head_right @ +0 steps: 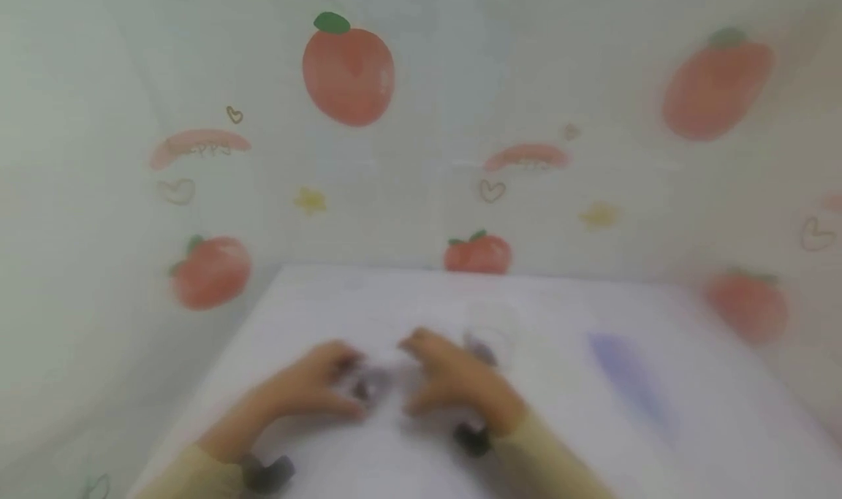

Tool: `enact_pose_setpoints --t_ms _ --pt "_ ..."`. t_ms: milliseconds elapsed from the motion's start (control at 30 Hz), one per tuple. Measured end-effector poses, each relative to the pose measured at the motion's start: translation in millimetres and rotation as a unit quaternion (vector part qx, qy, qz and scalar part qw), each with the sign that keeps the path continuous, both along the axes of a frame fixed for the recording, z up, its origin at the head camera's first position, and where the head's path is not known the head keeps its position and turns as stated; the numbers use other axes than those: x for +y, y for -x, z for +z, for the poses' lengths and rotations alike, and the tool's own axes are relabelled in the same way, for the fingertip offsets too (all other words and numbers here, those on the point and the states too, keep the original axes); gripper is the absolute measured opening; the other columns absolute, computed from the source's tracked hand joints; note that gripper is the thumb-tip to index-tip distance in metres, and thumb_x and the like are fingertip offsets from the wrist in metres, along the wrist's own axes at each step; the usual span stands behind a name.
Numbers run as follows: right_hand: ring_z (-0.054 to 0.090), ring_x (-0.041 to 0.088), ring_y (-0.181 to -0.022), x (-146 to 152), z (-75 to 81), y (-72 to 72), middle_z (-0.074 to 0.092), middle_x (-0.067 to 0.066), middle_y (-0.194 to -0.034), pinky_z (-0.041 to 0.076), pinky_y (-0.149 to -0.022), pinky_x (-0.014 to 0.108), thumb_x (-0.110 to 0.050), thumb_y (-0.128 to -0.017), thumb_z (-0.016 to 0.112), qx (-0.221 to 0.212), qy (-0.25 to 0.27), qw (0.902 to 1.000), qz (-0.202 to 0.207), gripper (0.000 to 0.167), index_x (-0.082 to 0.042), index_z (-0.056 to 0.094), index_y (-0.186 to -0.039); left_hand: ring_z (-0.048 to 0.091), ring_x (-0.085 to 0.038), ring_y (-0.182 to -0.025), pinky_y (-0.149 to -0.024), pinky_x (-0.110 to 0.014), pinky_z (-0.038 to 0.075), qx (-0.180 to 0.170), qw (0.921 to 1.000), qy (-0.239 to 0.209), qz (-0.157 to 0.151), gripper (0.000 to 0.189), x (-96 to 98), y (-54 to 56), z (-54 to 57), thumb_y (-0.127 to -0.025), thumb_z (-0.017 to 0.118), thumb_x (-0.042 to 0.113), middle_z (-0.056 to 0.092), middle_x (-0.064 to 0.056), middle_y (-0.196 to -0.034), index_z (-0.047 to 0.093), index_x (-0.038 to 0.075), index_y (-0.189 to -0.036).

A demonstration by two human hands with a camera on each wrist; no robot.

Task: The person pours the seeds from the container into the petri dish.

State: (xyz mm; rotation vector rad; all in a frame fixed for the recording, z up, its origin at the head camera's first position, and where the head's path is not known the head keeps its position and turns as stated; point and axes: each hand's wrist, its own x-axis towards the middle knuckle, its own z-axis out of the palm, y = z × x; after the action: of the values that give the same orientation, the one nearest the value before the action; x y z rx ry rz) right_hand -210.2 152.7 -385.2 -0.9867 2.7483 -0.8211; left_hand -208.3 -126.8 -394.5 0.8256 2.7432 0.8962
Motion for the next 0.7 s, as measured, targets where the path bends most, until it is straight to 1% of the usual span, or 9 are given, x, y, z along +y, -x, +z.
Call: enact_pose_setpoints --t_ms 233,367,467,533,633,700 --pt "0.062 0.01 -0.103 -2 -11.8 5.3 0.061 -0.006 -0.122 0.058 -0.084 0.024 -0.032 -0.066 0.097 0.038 -0.024 0.999 -0.008 0.085 -0.008 0.064 -0.14 0.056 -0.013 -0.095 -0.08 -0.027 0.051 0.0 1.0 0.003 -0.005 0.089 4.0 4.4 -3.6 -0.064 0.103 0.044 0.064 0.0 -0.108 0.068 -0.001 -0.133" --pt "0.061 0.01 -0.098 -4 -12.5 6.5 0.062 -0.004 -0.12 0.057 -0.083 0.026 -0.031 -0.065 0.097 0.051 -0.033 0.9981 -0.011 0.083 -0.005 0.066 -0.137 0.056 -0.013 -0.095 -0.08 -0.028 0.051 -0.001 1.0 0.004 -0.008 0.089 5.1 5.7 -3.2 -0.065 0.103 0.044 0.064 -0.001 -0.108 0.068 -0.001 -0.133" --pt "0.059 0.009 -0.092 -8 -11.5 7.4 0.063 -0.003 -0.119 0.055 -0.081 0.026 -0.03 -0.066 0.097 0.047 -0.035 0.9983 -0.004 0.081 -0.003 0.067 -0.135 0.055 -0.013 -0.095 -0.081 -0.028 0.051 -0.002 1.0 0.006 -0.008 0.09 4.7 6.5 -4.3 -0.065 0.102 0.045 0.064 0.0 -0.108 0.067 0.0 -0.134" --pt "0.058 0.008 -0.091 -10 -11.4 7.0 0.063 -0.003 -0.117 0.055 -0.082 0.025 -0.03 -0.066 0.097 0.04 -0.034 0.9986 0.002 0.079 -0.003 0.067 -0.135 0.056 -0.013 -0.097 -0.081 -0.028 0.052 -0.002 1.0 0.005 -0.008 0.09 4.3 6.9 -5.2 -0.065 0.102 0.046 0.064 0.0 -0.11 0.067 0.001 -0.134" --pt "0.059 0.007 -0.094 -15 -9.6 5.7 0.064 -0.003 -0.116 0.056 -0.083 0.025 -0.03 -0.067 0.097 0.026 -0.031 0.9992 0.008 0.078 -0.003 0.068 -0.134 0.057 -0.013 -0.098 -0.082 -0.028 0.052 0.0 0.9999 0.003 -0.01 0.09 3.3 8.1 -5.9 -0.065 0.102 0.046 0.064 0.0 -0.11 0.067 0.001 -0.133" --pt "0.06 0.008 -0.096 -18 -9.7 6.0 0.064 -0.003 -0.116 0.056 -0.084 0.024 -0.03 -0.068 0.096 0.024 -0.031 0.9992 0.013 0.077 -0.004 0.068 -0.134 0.057 -0.012 -0.098 -0.082 -0.027 0.053 0.0 0.9999 0.001 -0.01 0.09 2.2 9.5 -6.8 -0.064 0.102 0.047 0.064 0.001 -0.11 0.067 0.001 -0.134"
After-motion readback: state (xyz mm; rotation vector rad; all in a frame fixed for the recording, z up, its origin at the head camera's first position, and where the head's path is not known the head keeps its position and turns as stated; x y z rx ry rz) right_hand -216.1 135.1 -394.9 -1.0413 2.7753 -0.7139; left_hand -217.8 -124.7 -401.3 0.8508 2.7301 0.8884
